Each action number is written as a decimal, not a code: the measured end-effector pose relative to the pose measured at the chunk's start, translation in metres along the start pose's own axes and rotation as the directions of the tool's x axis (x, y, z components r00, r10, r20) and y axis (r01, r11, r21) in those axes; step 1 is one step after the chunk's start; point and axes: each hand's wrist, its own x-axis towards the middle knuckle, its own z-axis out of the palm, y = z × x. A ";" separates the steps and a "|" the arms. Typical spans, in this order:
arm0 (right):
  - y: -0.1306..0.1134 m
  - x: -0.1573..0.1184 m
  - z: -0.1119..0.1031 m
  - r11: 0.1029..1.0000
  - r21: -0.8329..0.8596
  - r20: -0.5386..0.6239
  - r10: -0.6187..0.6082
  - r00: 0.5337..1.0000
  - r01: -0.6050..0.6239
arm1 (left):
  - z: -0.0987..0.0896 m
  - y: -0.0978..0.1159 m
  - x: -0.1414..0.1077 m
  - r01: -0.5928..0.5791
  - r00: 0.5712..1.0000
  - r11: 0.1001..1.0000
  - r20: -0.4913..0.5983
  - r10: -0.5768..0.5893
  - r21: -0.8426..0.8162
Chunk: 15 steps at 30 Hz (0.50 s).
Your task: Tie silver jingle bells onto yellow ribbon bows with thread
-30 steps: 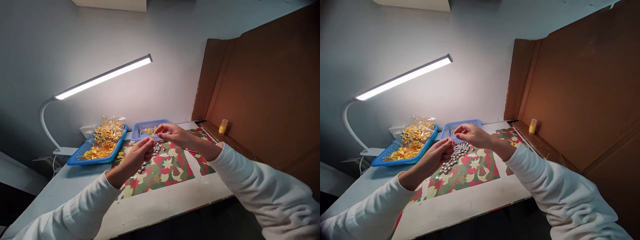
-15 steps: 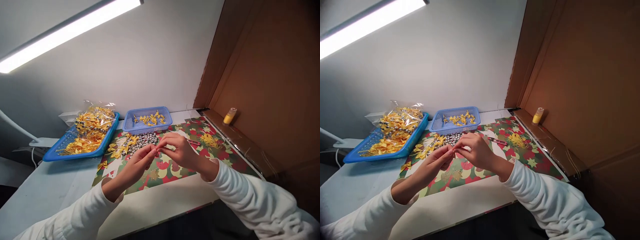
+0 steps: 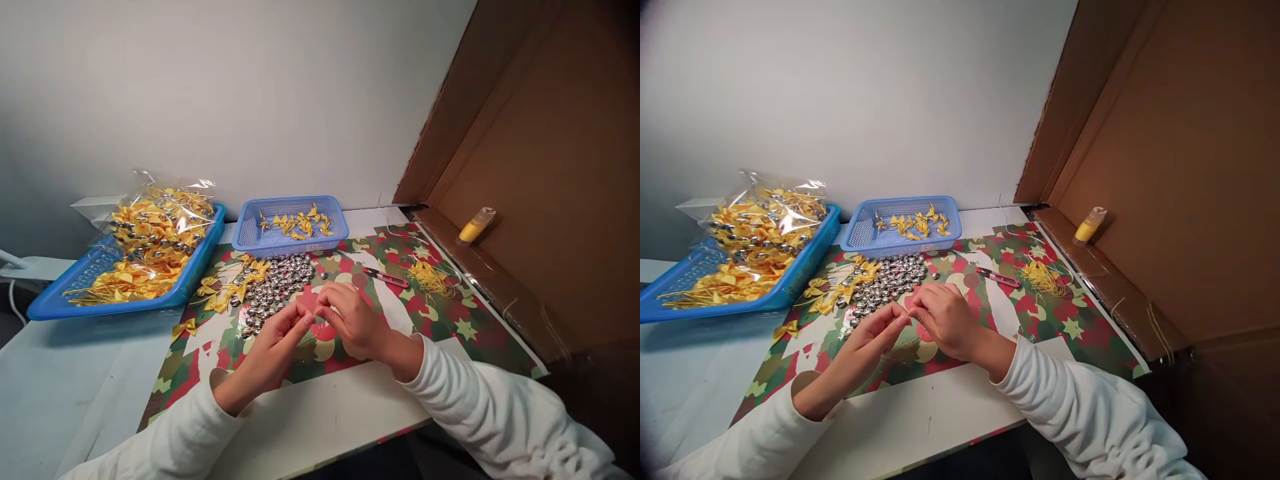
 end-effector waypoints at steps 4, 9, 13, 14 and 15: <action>0.006 -0.003 0.012 1.000 -0.027 0.003 -0.014 1.000 0.014 | -0.005 -0.009 -0.002 0.017 1.000 0.994 -0.009 -0.016 0.105; 0.012 -0.010 0.024 1.000 0.013 0.011 -0.014 1.000 0.014 | -0.006 -0.015 -0.006 0.064 0.997 0.990 0.033 -0.069 0.124; 0.018 -0.011 0.022 0.993 0.105 0.003 0.060 0.998 -0.060 | -0.004 -0.015 -0.007 0.103 0.994 0.990 0.030 -0.106 0.093; 0.019 -0.010 0.020 0.989 0.117 -0.003 0.092 0.996 -0.091 | -0.004 -0.014 -0.007 0.104 0.995 0.991 0.000 -0.104 0.088; 0.020 -0.010 0.017 0.986 0.111 0.004 0.124 0.992 -0.124 | -0.005 -0.012 -0.006 0.102 0.994 0.992 -0.044 -0.098 0.081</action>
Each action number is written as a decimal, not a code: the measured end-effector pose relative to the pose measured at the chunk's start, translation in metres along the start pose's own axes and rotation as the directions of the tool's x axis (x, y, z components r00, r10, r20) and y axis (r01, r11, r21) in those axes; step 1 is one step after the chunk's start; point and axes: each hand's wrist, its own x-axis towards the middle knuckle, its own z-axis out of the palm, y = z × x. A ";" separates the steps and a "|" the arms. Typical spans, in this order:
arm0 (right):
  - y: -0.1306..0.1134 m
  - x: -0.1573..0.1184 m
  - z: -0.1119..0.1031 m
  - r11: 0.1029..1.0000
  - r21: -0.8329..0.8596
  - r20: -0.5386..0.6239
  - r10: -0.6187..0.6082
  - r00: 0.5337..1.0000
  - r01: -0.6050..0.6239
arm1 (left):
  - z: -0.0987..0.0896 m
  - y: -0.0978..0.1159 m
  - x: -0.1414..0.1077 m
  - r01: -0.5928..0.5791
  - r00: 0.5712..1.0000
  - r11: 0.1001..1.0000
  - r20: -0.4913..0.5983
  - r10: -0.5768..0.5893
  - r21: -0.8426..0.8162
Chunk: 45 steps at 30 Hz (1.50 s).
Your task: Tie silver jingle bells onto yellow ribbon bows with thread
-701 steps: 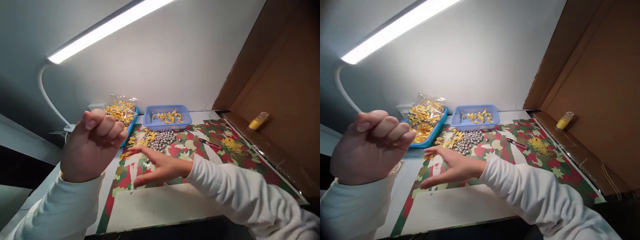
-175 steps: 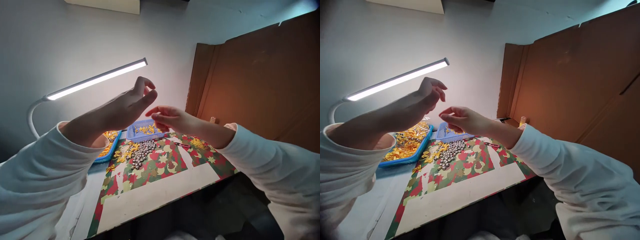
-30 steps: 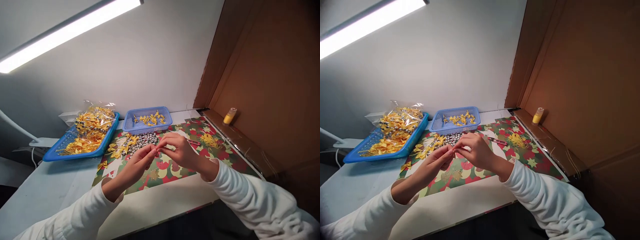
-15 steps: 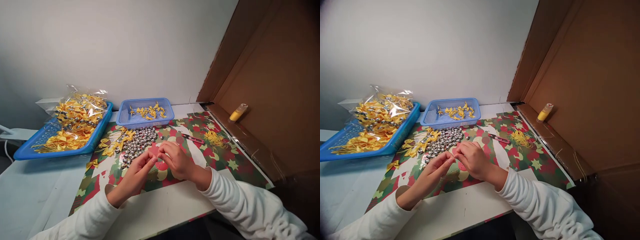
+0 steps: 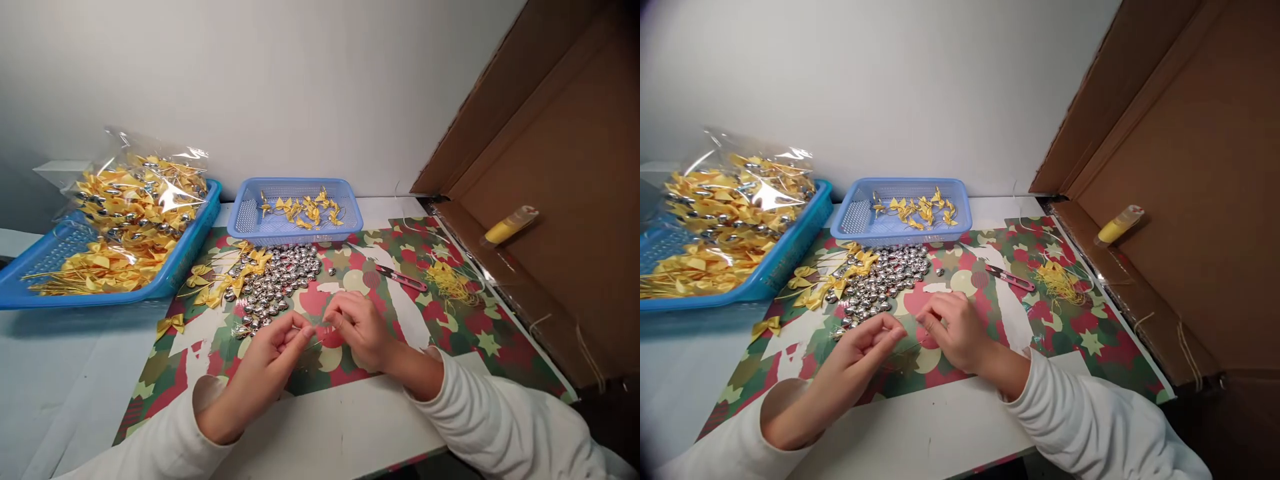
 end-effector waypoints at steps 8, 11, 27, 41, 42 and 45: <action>-0.003 -0.005 -0.007 0.906 -0.384 0.375 -0.025 0.927 0.179 | -0.026 0.016 -0.003 -0.157 0.765 0.966 -0.593 0.251 0.206; -0.004 -0.006 -0.004 0.804 -0.516 0.420 -0.063 0.905 0.296 | -0.032 0.019 -0.007 -0.215 0.586 0.876 -0.660 0.470 0.432; -0.009 -0.003 -0.011 0.901 -0.425 0.305 0.057 0.951 0.083 | -0.027 0.004 -0.001 -0.214 0.816 0.866 -0.405 0.413 0.452; -0.008 -0.015 0.005 0.672 -0.621 0.433 -0.134 0.891 0.403 | -0.027 0.013 0.002 -0.115 0.798 0.942 -0.535 0.276 0.315; -0.008 -0.015 0.004 0.673 -0.620 0.441 -0.128 0.888 0.404 | -0.028 0.014 0.002 -0.110 0.790 0.946 -0.551 0.269 0.304; -0.009 -0.013 -0.002 0.799 -0.517 0.423 -0.074 0.903 0.308 | -0.035 0.020 0.000 -0.154 0.678 0.940 -0.660 0.324 0.303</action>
